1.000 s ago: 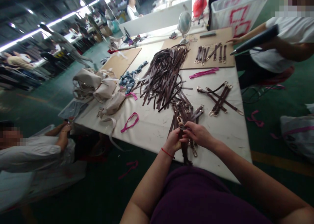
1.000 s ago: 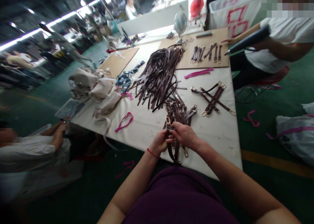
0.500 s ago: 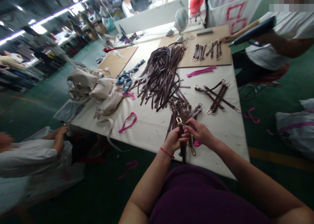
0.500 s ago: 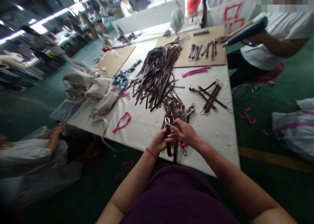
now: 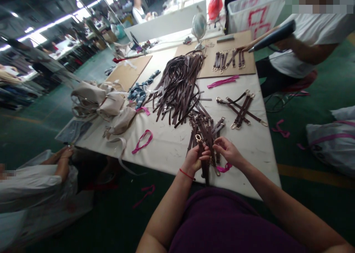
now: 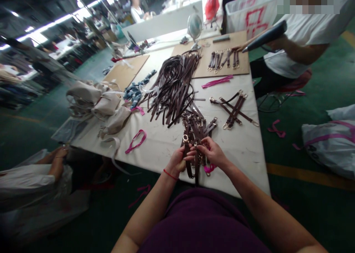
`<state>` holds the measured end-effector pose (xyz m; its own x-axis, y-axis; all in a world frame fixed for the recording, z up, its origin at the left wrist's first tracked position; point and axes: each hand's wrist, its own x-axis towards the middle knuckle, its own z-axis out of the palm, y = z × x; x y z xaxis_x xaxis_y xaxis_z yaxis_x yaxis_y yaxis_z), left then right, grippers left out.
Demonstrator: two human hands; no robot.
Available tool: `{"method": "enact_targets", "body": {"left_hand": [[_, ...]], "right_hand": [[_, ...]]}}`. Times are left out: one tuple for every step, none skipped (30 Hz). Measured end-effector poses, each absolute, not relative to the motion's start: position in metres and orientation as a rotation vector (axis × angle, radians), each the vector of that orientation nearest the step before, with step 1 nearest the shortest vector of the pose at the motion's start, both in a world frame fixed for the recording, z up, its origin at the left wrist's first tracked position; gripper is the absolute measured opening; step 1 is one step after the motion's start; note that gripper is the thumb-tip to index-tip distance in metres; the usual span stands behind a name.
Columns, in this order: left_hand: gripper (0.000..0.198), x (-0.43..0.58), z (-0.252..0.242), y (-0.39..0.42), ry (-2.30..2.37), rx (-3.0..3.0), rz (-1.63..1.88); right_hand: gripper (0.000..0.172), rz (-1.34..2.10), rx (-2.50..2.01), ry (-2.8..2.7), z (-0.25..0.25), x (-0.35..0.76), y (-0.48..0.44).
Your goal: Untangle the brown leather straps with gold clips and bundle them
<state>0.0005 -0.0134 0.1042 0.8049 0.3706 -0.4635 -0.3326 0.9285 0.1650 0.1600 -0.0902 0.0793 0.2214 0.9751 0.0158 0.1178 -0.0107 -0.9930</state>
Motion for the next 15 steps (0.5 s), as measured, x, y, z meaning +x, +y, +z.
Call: {"method": "enact_targets", "body": {"left_hand": [[0.017, 0.000, 0.103, -0.013, 0.516, 0.065, 0.391], [0.018, 0.000, 0.101, -0.012, 0.518, 0.054, 0.404], [0.019, 0.000, 0.099, -0.011, 0.518, 0.042, 0.414], [0.020, 0.000, 0.097, -0.011, 0.516, 0.030, 0.422], [0.022, 0.001, 0.095, -0.011, 0.516, 0.018, 0.429], [0.023, 0.002, 0.093, -0.010, 0.516, 0.009, 0.440], [0.025, 0.003, 0.092, -0.010, 0.519, 0.003, 0.454], [0.028, 0.004, 0.091, -0.009, 0.526, 0.002, 0.468], [0.031, 0.006, 0.090, -0.007, 0.533, 0.007, 0.481], [0.035, 0.009, 0.089, -0.005, 0.541, 0.019, 0.498], [0.039, 0.011, 0.087, -0.003, 0.552, 0.037, 0.519], [0.043, 0.013, 0.085, 0.000, 0.576, 0.060, 0.541], [0.046, 0.015, 0.082, 0.002, 0.617, 0.094, 0.562], [0.047, 0.016, 0.079, 0.004, 0.681, 0.139, 0.579], [0.047, 0.016, 0.075, 0.006, 0.760, 0.198, 0.589]], "right_hand": [[0.032, 1.009, -1.397, -1.095, 0.071, 0.160, -0.095], [0.033, 1.037, -1.405, -1.066, 0.064, 0.158, -0.099], [0.034, 1.069, -1.412, -1.039, 0.057, 0.156, -0.104], [0.035, 1.097, -1.423, -1.014, 0.051, 0.152, -0.109], [0.038, 1.122, -1.433, -1.007, 0.047, 0.148, -0.114], [0.041, 1.134, -1.436, -1.012, 0.044, 0.143, -0.118], [0.042, 1.135, -1.426, -1.026, 0.042, 0.138, -0.121], [0.043, 1.134, -1.400, -1.043, 0.042, 0.133, -0.123], [0.042, 1.144, -1.363, -1.055, 0.042, 0.128, -0.125], [0.042, 1.179, -1.319, -1.060, 0.042, 0.123, -0.126], [0.042, 1.246, -1.271, -1.052, 0.043, 0.119, -0.127], [0.042, 1.327, -1.229, -1.027, 0.044, 0.116, -0.126], [0.041, 1.408, -1.199, -0.996, 0.044, 0.115, -0.126], [0.040, 1.461, -1.187, -0.964, 0.044, 0.115, -0.124], [0.038, 1.477, -1.193, -0.932, 0.044, 0.117, -0.123]]}}
